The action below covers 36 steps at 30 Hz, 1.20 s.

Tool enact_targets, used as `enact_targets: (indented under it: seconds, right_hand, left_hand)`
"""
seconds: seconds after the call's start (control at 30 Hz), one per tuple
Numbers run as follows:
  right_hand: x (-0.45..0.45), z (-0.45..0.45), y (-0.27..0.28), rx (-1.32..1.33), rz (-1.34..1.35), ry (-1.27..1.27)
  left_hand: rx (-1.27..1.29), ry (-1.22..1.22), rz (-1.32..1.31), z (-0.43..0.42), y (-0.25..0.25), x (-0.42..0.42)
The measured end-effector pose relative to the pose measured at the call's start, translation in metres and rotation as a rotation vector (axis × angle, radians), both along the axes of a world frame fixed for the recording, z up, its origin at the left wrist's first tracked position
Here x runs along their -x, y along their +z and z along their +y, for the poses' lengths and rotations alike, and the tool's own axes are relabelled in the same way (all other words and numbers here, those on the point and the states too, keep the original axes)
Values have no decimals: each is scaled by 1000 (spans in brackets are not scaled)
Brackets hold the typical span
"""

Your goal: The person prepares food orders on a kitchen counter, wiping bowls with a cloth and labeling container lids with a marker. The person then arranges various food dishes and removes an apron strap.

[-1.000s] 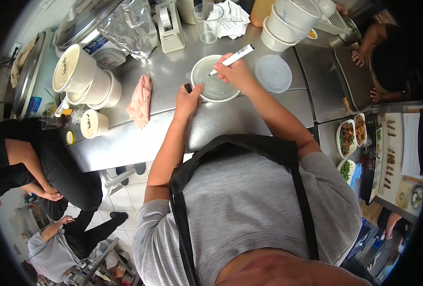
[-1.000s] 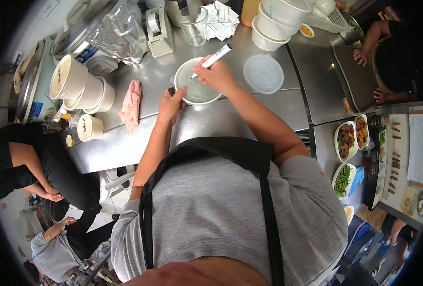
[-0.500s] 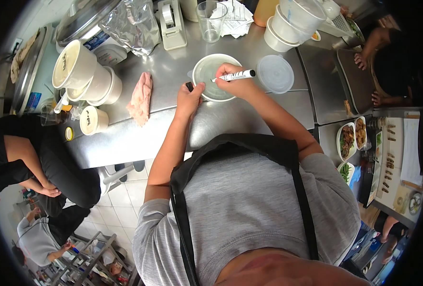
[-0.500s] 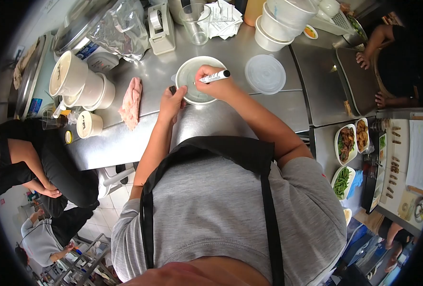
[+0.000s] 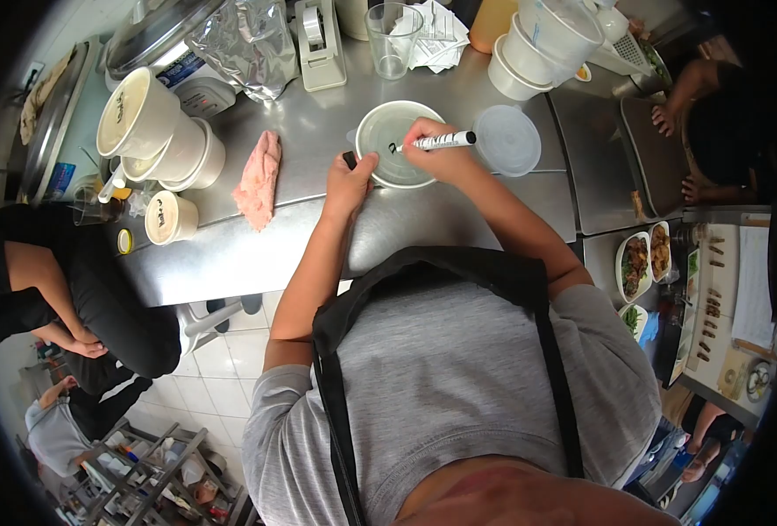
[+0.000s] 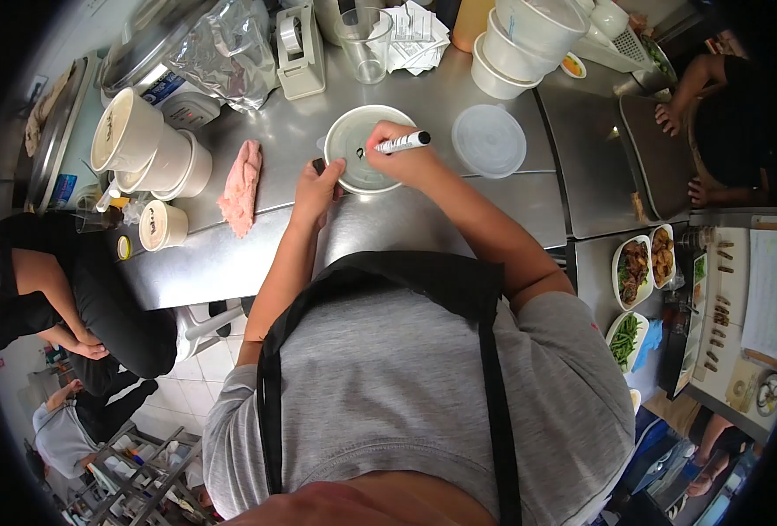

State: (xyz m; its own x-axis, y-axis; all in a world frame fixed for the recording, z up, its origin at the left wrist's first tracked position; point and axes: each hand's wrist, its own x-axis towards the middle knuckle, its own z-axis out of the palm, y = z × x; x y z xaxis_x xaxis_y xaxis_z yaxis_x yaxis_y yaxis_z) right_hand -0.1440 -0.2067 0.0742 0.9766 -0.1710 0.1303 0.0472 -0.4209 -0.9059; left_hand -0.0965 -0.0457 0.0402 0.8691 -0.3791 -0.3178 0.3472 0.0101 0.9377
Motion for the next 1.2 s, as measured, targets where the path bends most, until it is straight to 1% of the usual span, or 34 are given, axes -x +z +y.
enact_targets:
  seconds: [0.1,0.2,0.3,0.33,0.43,0.47,0.57,0.67,0.77,0.8,0.9,1.0,1.1,1.2]
  right_hand:
    - [-1,-1,-5,-104,-21,14]
    - [-2,-7,-8,-66,-32,-20]
    - [0,-7,4,21,4,-14]
    - [-4,-10,1,-53,-62,-20]
    - [-6,-18,3,-276,34,-131]
    - [-7,-19,2,-296,27,-130]
    - [-7,-12,5,-304,-3,-100]
    - [-6,2,4,-220,5,-21]
    - [-6,15,-3,-212,-20,21]
    - [-6,18,-3,-165,3,3]
    - [-8,20,-9,-160,-3,-5]
    - [-5,23,-7,-81,-46,18]
    - [-2,19,-8,-30,-34,97]
    - [-6,20,-9,-201,-13,-16]
  left_hand:
    - [-1,-9,5,1,1,0]
    - [9,-18,-1,0,3,0]
    - [15,0,-4,0,4,1]
    - [14,-3,-8,1,3,1]
    - [28,-9,-16,1,-2,-1]
    - [37,-11,-14,1,-2,-1]
    - [59,-16,-11,0,-6,-2]
    - [42,-6,-18,0,-3,1]
    - [49,4,-11,0,1,3]
    - [59,5,-5,0,1,4]
    - [83,34,10,-1,-8,5]
    - [91,51,-10,-2,-12,6]
    - [95,47,2,-1,-13,5]
    - [107,45,-11,-1,-14,5]
